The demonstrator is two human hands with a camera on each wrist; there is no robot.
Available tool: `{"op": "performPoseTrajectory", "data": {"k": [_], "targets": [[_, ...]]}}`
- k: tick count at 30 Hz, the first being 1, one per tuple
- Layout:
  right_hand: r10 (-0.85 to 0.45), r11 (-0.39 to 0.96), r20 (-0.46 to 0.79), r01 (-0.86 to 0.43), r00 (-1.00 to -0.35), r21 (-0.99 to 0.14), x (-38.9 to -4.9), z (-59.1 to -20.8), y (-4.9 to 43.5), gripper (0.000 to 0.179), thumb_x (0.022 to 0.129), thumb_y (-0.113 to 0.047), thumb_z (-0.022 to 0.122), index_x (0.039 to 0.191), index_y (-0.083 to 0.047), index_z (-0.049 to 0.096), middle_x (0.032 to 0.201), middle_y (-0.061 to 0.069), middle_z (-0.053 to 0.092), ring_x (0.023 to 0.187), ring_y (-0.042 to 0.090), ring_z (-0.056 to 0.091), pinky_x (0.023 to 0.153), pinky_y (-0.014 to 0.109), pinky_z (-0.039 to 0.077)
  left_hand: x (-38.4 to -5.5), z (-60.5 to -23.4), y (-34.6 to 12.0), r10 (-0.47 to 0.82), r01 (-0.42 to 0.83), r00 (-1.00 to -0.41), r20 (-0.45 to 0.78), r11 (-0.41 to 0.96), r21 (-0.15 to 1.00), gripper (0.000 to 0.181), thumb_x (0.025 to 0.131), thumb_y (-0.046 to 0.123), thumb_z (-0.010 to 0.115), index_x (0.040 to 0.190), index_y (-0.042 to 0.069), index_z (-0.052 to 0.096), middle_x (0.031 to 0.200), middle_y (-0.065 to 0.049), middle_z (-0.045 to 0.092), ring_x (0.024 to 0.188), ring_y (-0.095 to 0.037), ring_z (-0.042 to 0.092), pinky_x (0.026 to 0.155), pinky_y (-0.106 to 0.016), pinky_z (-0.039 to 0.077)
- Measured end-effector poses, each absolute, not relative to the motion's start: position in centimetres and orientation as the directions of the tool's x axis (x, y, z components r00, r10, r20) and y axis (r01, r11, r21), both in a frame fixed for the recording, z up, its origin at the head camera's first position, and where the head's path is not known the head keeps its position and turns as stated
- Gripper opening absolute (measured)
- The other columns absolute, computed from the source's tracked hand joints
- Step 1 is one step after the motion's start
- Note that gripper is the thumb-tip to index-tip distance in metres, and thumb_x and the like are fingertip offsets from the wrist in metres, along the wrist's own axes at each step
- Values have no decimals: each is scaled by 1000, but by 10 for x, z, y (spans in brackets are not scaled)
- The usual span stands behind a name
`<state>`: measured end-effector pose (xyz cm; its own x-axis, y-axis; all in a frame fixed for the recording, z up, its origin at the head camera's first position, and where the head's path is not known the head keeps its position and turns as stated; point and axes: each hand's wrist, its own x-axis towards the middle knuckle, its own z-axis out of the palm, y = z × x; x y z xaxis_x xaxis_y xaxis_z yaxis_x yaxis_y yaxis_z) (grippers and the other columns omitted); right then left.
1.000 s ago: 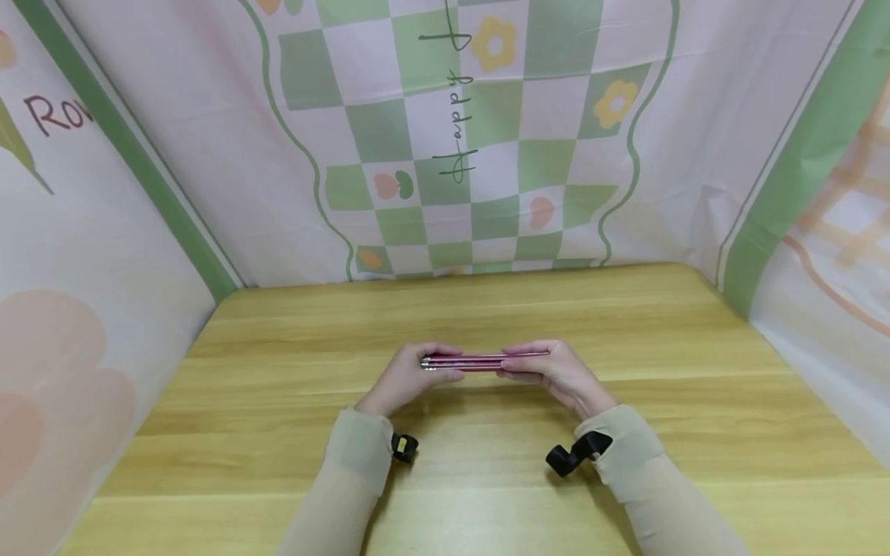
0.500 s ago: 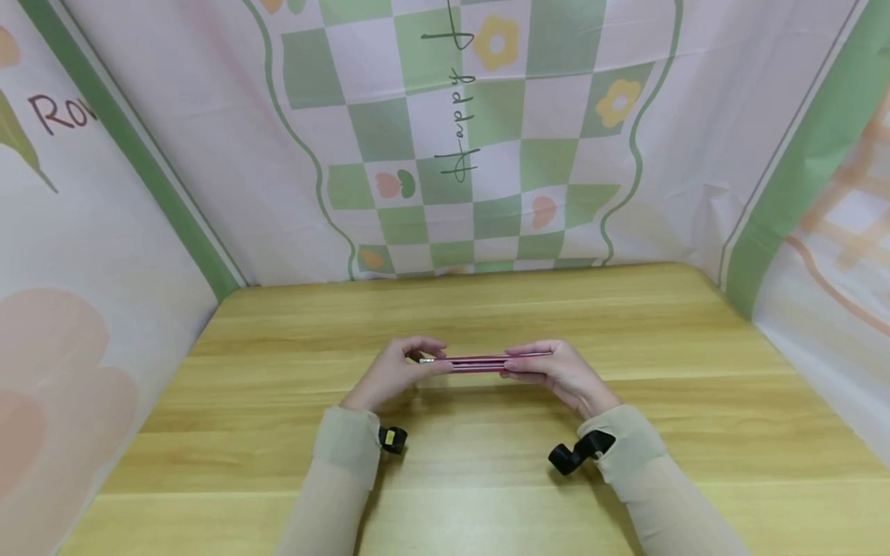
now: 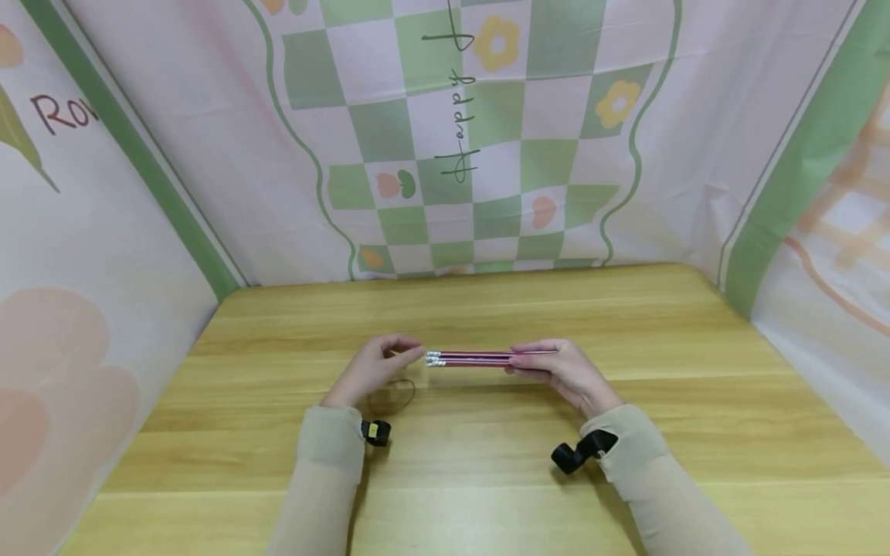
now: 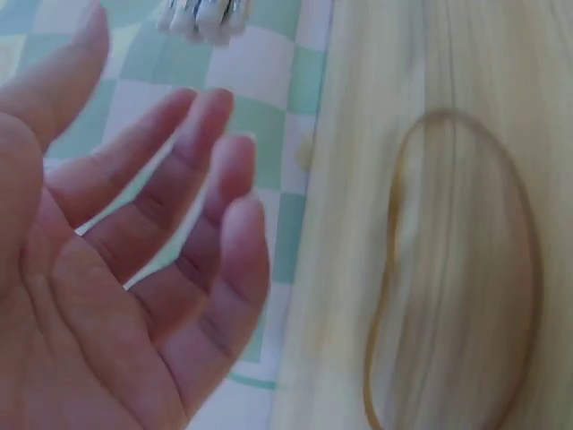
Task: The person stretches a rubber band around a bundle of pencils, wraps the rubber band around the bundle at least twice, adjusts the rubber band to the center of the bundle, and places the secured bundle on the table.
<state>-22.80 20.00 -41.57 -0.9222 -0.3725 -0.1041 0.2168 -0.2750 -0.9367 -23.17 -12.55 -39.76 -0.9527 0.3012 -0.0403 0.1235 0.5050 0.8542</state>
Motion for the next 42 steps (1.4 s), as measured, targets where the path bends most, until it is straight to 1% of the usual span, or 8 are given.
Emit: {"op": "performPoseTrajectory", "data": {"k": [7,11,16,19,26,33,39,42], "targets": [[-377,-273,-107,221,-920,-936,-228,-415,203,21,91,8,63,96,-8,77,93,10,77,87,21,75,83,27,59,-230,-403,-134,220,44,-968,-122,626,778,21,88,20,76,102,6,70,97,-6,68,88,-18,61,77,-33,54],[-373,-271,-111,223,-921,-937,-227,-414,203,21,91,8,64,95,-8,77,93,9,77,87,21,75,83,27,59,-228,-406,-134,168,-21,-966,-197,709,705,21,84,20,80,97,9,69,95,-3,66,86,-18,60,79,-34,52],[-374,-271,-116,228,-920,-935,-226,-415,203,22,90,8,64,95,-8,77,93,10,77,86,21,75,83,28,58,-227,-410,-135,160,-7,-964,-213,784,621,13,88,22,76,90,11,70,91,-1,67,83,-16,59,78,-34,50],[-376,-272,-116,229,-919,-935,-226,-415,203,21,90,8,64,96,-8,77,93,10,77,87,21,75,84,29,58,-227,-411,-136,180,7,-959,-217,785,620,12,91,23,72,88,11,71,90,0,68,83,-15,59,78,-34,51],[-374,-266,-116,226,-920,-937,-226,-414,204,19,90,6,65,98,-7,76,95,9,77,88,20,75,85,28,58,-229,-409,-139,232,1,-955,-184,625,781,15,99,21,62,102,7,64,98,-7,66,87,-19,60,77,-33,52],[-375,-265,-115,225,-920,-938,-226,-414,204,21,91,7,64,96,-9,77,95,9,77,88,20,75,84,27,58,-238,-412,-136,243,-36,-958,-151,421,906,26,101,18,57,118,-2,57,97,-14,68,76,-15,63,73,-30,58],[-374,-262,-119,228,-920,-938,-226,-415,204,21,91,7,64,96,-8,77,95,9,76,88,20,75,84,28,58,-238,-408,-136,295,-110,-940,-170,211,971,38,106,11,44,140,-5,44,126,-27,61,79,-13,67,74,-33,61],[-372,-264,-121,230,-920,-937,-226,-415,204,20,91,6,64,97,-8,76,96,9,76,88,20,75,85,28,58,-237,-405,-137,310,-126,-936,-168,151,980,42,103,4,47,144,-5,40,138,-27,54,84,-15,69,73,-34,61]]}}
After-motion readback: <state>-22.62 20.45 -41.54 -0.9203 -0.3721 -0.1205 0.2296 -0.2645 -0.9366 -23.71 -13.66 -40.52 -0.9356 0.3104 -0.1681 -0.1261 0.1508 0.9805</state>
